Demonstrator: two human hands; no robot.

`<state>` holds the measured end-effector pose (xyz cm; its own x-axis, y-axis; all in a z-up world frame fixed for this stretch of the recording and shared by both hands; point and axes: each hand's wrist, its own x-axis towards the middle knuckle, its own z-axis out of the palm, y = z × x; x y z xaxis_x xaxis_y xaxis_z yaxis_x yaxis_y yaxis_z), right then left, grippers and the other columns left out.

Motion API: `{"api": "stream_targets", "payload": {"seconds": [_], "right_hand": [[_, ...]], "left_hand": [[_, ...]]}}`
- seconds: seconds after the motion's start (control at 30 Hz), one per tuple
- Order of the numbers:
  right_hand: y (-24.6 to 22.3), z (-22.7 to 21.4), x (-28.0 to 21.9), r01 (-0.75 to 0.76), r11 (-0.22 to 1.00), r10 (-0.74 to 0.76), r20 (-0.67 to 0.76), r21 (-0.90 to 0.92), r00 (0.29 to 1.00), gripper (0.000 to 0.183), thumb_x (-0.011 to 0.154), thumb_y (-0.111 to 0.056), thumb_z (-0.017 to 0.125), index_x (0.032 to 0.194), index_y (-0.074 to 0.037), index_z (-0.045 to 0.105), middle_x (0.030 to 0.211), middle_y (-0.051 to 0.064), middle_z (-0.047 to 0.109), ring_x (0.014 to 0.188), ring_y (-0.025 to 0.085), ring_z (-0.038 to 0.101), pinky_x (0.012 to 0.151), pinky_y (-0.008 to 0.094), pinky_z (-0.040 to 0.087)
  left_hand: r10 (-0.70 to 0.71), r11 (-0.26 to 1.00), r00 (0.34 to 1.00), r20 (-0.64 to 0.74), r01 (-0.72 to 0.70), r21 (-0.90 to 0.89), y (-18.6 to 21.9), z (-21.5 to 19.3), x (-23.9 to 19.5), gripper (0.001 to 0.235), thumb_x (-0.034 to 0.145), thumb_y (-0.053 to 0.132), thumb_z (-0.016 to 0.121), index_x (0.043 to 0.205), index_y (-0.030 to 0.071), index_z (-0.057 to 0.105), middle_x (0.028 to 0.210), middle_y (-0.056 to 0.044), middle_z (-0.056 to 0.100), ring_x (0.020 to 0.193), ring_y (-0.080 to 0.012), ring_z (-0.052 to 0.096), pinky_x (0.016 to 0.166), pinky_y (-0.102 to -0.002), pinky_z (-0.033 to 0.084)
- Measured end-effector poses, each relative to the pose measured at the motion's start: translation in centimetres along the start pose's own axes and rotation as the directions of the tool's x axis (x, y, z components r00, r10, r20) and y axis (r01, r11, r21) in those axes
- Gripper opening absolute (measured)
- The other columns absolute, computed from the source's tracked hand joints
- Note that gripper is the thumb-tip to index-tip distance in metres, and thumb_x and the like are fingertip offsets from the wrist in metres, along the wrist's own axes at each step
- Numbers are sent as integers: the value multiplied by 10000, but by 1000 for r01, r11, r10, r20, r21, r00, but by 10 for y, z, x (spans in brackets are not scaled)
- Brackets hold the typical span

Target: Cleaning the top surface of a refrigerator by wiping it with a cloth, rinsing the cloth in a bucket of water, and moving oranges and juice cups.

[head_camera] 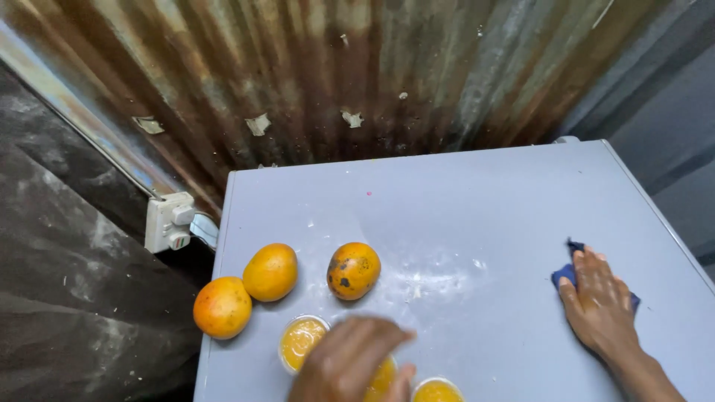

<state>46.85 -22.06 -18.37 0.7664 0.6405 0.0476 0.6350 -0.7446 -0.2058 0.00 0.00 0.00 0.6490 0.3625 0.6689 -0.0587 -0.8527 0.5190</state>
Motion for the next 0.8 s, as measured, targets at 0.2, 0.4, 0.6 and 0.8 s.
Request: {"api": "stream_targets", "payload": {"seconds": [0.2, 0.4, 0.6, 0.8], "right_hand": [[-59, 22, -3, 85, 996, -87, -57, -34, 995, 758, 1121, -481, 314, 1784, -114, 304, 1947, 23, 160, 1799, 210, 92, 1385, 551, 118], [-152, 30, 7, 365, 927, -351, -143, 88, 925, 634, 1089, -384, 499, 1668, -133, 559, 1723, 96, 489, 1565, 376, 443, 1326, 570, 297], [-300, 39, 42, 707, 653, -705, -124, 273, 699, 536, 1146, -307, 504, 1647, -142, 598, 1773, 70, 535, 1675, 296, 435, 1355, 552, 271], [-356, 57, 116, 638, 734, -643, -66, 233, 763, 510, 1169, -302, 489, 1607, -96, 649, 1711, 120, 598, 1654, 325, 460, 1401, 521, 224]], "left_hand": [[-552, 818, 509, 660, 178, 547, -102, -16, 108, 938, 975, 701, 792, 1725, 257, 447, 1602, -157, 540, 1405, -432, 528, 1179, -614, 391], [-501, 862, 314, 807, 92, 499, -152, 32, 96, 945, 886, 472, 912, 1666, 230, 436, 1529, -171, 502, 1295, -424, 601, 1081, -592, 495], [-481, 876, 453, 750, 271, 398, -205, 16, 103, 953, 795, 412, 864, 1641, 197, 481, 1488, -186, 519, 1246, -479, 614, 1009, -585, 547], [-582, 810, 602, 547, 492, 320, -248, -78, 134, 965, 794, 267, 887, 1655, 16, 531, 1425, -300, 635, 1311, -603, 676, 1114, -679, 587]]}}
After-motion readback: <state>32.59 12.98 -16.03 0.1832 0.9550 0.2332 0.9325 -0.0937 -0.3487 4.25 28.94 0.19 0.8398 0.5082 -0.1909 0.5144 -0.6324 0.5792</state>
